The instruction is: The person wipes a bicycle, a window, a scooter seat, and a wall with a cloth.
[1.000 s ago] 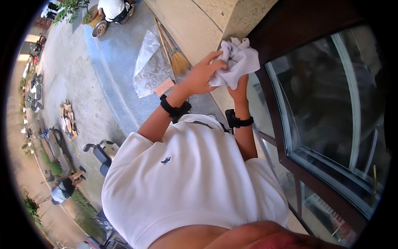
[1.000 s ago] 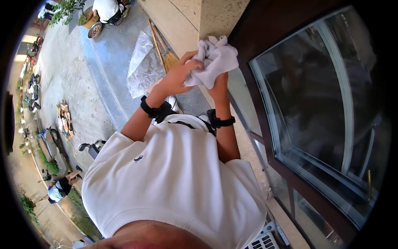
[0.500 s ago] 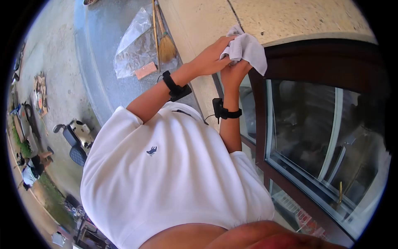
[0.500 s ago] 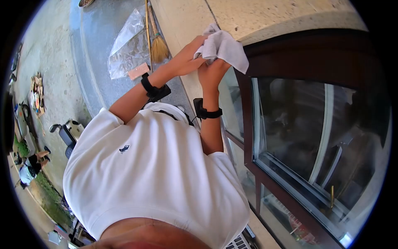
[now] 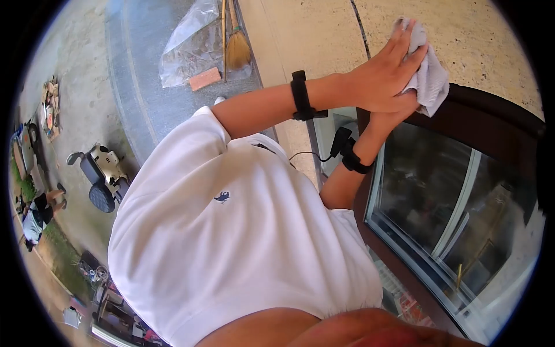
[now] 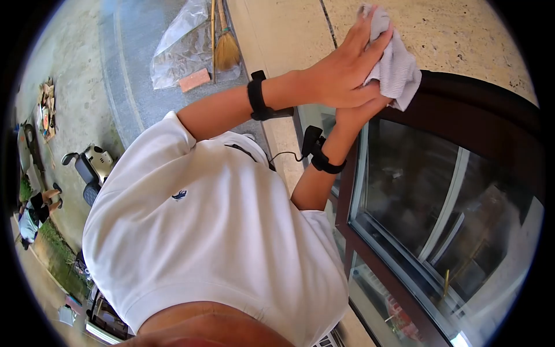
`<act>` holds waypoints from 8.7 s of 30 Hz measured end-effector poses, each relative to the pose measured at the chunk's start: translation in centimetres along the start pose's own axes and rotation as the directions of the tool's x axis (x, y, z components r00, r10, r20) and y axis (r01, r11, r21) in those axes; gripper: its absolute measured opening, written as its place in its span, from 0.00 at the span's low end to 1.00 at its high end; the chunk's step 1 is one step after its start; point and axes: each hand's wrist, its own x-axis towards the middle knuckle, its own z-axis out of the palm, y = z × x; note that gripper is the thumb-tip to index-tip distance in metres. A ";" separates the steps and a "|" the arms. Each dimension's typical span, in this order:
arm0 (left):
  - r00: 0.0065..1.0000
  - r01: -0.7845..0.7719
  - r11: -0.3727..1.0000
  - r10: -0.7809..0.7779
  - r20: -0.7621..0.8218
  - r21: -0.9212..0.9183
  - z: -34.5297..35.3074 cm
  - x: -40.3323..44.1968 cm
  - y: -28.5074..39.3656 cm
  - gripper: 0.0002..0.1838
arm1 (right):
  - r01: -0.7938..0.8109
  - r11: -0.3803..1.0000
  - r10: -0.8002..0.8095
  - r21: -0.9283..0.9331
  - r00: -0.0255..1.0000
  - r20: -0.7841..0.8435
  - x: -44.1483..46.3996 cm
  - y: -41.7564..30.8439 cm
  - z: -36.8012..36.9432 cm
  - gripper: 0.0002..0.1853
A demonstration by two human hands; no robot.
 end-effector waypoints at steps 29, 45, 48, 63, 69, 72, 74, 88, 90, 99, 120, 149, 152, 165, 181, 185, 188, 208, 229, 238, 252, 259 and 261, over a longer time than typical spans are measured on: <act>0.371 0.909 0.411 -0.716 0.592 -0.073 -8.1 -10.9 -9.5 0.29 | -0.470 0.874 0.481 -0.121 0.805 0.348 -13.0 1.9 6.3 0.40; 0.499 0.836 0.504 -0.863 0.081 0.216 -31.4 -16.0 -0.2 0.26 | -0.083 0.988 -0.086 0.127 0.381 0.920 -18.0 10.2 27.6 0.61; 0.484 0.823 0.444 -0.875 -0.027 0.355 -33.4 -16.7 4.8 0.21 | -0.275 0.961 0.050 -0.023 0.093 0.994 -19.5 7.3 33.8 0.58; 0.555 0.832 0.520 -0.761 -0.336 0.195 -46.2 -22.1 15.1 0.32 | 0.168 0.630 -0.774 0.758 0.060 0.630 -28.2 -12.6 40.1 0.36; 0.389 0.908 0.399 -0.688 -0.612 0.129 -54.8 -24.9 19.4 0.25 | 0.031 0.796 -0.599 0.604 -0.092 0.795 -30.3 -16.8 44.9 0.46; 0.254 0.938 0.347 -0.645 -0.721 0.020 -58.5 -27.5 20.5 0.26 | 0.187 0.758 -0.624 0.625 -0.071 0.778 -31.4 -22.4 46.2 0.51; 0.201 0.947 0.321 -0.668 -0.716 -0.034 -59.3 -29.1 20.3 0.24 | 0.203 0.713 -0.656 0.672 -0.146 0.740 -31.6 -24.5 47.2 0.53; 0.256 0.930 0.363 -0.760 -0.597 -0.063 -69.7 -33.3 16.2 0.23 | 0.298 0.729 -0.259 0.616 -0.713 0.652 -45.9 -24.2 69.5 0.48; 0.260 0.946 0.324 -0.737 -0.624 0.012 -72.6 -35.0 14.1 0.21 | 0.264 0.740 -0.242 0.619 -0.754 0.611 -48.0 -24.5 73.2 0.47; 0.327 0.923 0.374 -0.645 -0.690 0.088 -86.5 -37.0 10.4 0.10 | -0.193 0.712 -0.597 0.675 -0.672 0.438 -51.4 -34.3 85.1 0.41; -0.140 0.932 0.184 -0.608 -0.781 -0.311 -108.5 -54.4 7.6 0.32 | -0.289 0.957 -0.224 0.011 -0.719 0.658 -65.6 -47.5 103.0 0.36; -0.024 0.999 -0.036 -0.815 -0.579 0.010 -128.0 -49.1 -5.7 0.31 | -0.410 0.902 -0.427 0.134 -0.804 0.413 -70.1 -49.6 126.9 0.18; -0.225 0.974 -0.175 -0.703 -0.674 -0.143 -129.9 -55.0 -7.0 0.38 | -0.367 0.914 -0.371 0.176 -0.574 0.730 -72.5 -49.9 130.0 0.23; -0.752 0.655 -0.115 -0.194 -0.630 -0.747 -129.2 -87.4 -14.7 0.23 | -0.614 0.348 -0.416 0.709 -0.779 -0.470 -100.2 -57.7 134.7 0.22; -0.921 0.387 0.586 0.277 -0.273 -0.712 -129.9 -87.5 -25.4 0.52 | -0.930 -0.117 0.274 0.347 -0.366 -0.889 -117.5 -59.4 131.0 0.26; -0.915 0.343 0.657 0.396 -0.080 -0.671 -131.7 -87.3 -26.6 0.48 | -0.946 -0.085 0.389 0.314 -0.322 -0.863 -121.1 -57.6 129.8 0.26; -0.863 0.350 0.626 0.505 0.021 -0.697 -134.0 -85.6 -26.3 0.43 | -0.906 -0.111 0.573 0.409 -0.394 -0.719 -121.0 -59.2 127.3 0.27; -0.796 0.294 0.841 -0.048 0.603 0.455 -120.6 -59.0 -45.3 0.25 | -0.913 -0.146 0.511 0.380 -0.398 -0.761 -126.2 -64.2 125.1 0.17; -0.686 0.274 0.957 0.125 0.717 0.095 -141.0 -89.5 -34.0 0.73 | -0.996 -0.080 0.924 -0.042 -0.059 -0.378 -124.0 -46.2 118.8 0.27; -0.573 0.252 0.940 -0.048 0.818 0.232 -143.5 -88.2 -32.1 0.42 | -0.781 0.430 0.890 -0.453 0.451 0.069 -119.0 -51.5 115.7 0.20; -0.566 0.365 0.855 -0.110 0.817 0.368 -144.7 -87.5 -29.9 0.46 | -0.994 -0.100 0.928 -0.034 -0.081 -0.363 -118.5 -52.2 117.5 0.26; -0.525 0.285 0.901 -0.140 0.839 0.328 -146.5 -87.8 -28.7 0.67 | -0.992 -0.126 0.912 -0.008 -0.113 -0.395 -122.7 -48.2 116.6 0.28; -0.519 0.258 0.915 -0.139 0.844 0.310 -146.2 -88.2 -29.1 0.65 | -0.997 -0.078 0.926 -0.019 -0.066 -0.371 -122.7 -48.5 116.3 0.28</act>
